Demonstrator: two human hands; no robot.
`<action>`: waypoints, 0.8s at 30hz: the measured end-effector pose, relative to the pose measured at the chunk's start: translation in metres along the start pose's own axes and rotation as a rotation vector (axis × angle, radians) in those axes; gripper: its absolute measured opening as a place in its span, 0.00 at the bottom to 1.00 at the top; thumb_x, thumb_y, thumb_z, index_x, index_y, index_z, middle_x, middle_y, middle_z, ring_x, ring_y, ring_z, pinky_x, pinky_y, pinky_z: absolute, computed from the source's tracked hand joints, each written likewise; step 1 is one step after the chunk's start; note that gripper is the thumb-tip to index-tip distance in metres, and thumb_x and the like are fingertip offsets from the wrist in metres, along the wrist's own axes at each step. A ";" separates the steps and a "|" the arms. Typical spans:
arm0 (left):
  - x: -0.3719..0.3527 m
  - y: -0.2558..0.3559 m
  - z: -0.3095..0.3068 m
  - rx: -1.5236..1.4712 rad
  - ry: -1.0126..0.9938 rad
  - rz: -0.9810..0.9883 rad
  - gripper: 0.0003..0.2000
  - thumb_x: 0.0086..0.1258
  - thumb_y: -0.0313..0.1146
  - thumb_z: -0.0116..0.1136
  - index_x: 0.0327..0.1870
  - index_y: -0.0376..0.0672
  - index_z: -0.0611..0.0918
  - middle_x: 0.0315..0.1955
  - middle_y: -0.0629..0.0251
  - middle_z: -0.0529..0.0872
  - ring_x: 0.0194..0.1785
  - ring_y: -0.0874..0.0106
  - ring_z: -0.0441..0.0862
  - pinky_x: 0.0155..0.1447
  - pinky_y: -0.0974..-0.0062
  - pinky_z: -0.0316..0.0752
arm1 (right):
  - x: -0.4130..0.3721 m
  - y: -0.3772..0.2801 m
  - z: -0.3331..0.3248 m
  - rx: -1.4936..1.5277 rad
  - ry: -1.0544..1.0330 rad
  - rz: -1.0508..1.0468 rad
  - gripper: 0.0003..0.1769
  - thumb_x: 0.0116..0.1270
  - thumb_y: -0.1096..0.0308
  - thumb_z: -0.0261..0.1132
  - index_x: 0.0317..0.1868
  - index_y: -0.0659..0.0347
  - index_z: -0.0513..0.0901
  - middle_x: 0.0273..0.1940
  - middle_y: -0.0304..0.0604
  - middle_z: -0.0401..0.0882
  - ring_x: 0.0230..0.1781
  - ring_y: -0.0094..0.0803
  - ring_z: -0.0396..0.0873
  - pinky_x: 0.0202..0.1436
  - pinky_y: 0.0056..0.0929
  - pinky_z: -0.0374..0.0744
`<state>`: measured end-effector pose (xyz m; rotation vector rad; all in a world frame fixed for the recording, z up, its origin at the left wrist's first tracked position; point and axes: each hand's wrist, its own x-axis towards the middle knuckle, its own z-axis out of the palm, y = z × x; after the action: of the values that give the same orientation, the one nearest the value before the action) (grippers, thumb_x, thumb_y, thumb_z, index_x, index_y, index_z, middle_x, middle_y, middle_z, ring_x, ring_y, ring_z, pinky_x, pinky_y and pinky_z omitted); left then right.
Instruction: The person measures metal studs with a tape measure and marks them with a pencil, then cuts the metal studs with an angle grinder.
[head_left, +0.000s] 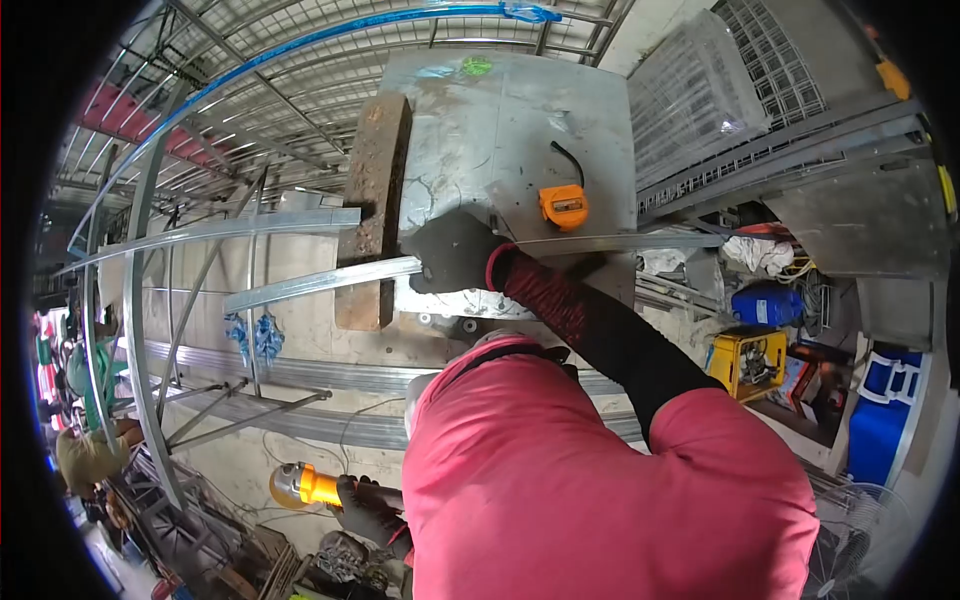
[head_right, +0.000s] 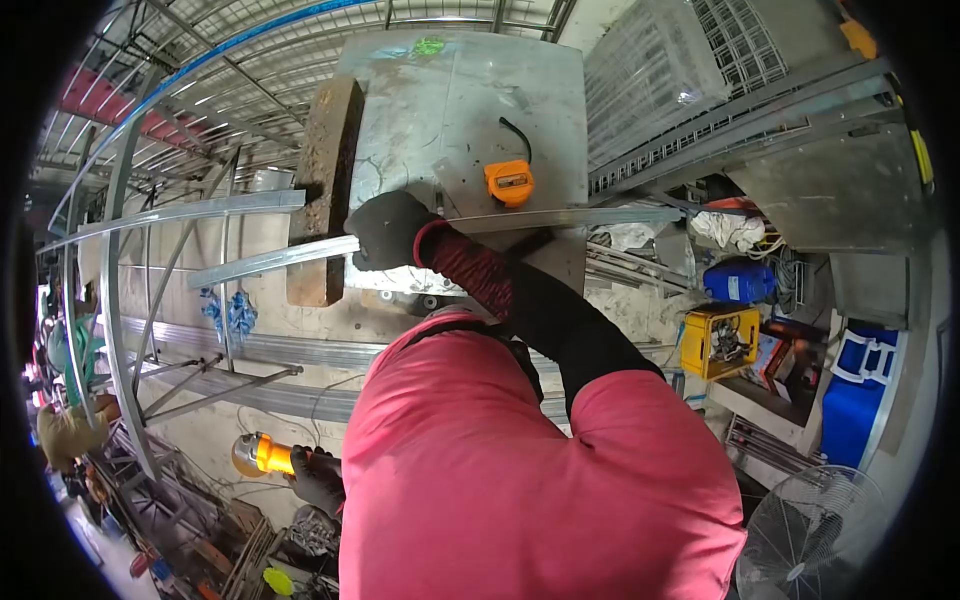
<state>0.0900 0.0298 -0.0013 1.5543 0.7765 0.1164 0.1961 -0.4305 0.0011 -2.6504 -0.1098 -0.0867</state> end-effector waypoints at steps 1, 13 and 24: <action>0.003 0.000 -0.001 0.008 0.000 0.001 0.20 0.67 0.33 0.71 0.55 0.31 0.79 0.33 0.62 0.81 0.33 0.69 0.81 0.39 0.72 0.79 | 0.000 -0.002 0.002 0.006 -0.012 0.005 0.17 0.56 0.51 0.73 0.37 0.55 0.87 0.30 0.48 0.85 0.33 0.50 0.86 0.39 0.52 0.83; -0.014 0.046 0.035 -0.043 -0.087 0.041 0.15 0.68 0.35 0.67 0.46 0.35 0.79 0.30 0.63 0.83 0.27 0.69 0.83 0.35 0.71 0.82 | -0.024 -0.070 -0.062 0.184 0.218 -0.144 0.25 0.55 0.61 0.77 0.52 0.66 0.86 0.48 0.52 0.88 0.47 0.49 0.86 0.51 0.46 0.83; -0.047 0.186 0.133 0.287 -0.429 0.512 0.21 0.60 0.36 0.72 0.51 0.36 0.81 0.35 0.64 0.86 0.35 0.71 0.82 0.42 0.68 0.79 | -0.003 -0.163 -0.041 1.371 -0.467 0.011 0.29 0.76 0.69 0.64 0.74 0.70 0.71 0.68 0.56 0.78 0.65 0.38 0.80 0.69 0.38 0.78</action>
<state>0.1963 -0.0960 0.1644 1.9391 0.0463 0.0422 0.1763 -0.3065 0.1126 -1.2563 -0.2091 0.4530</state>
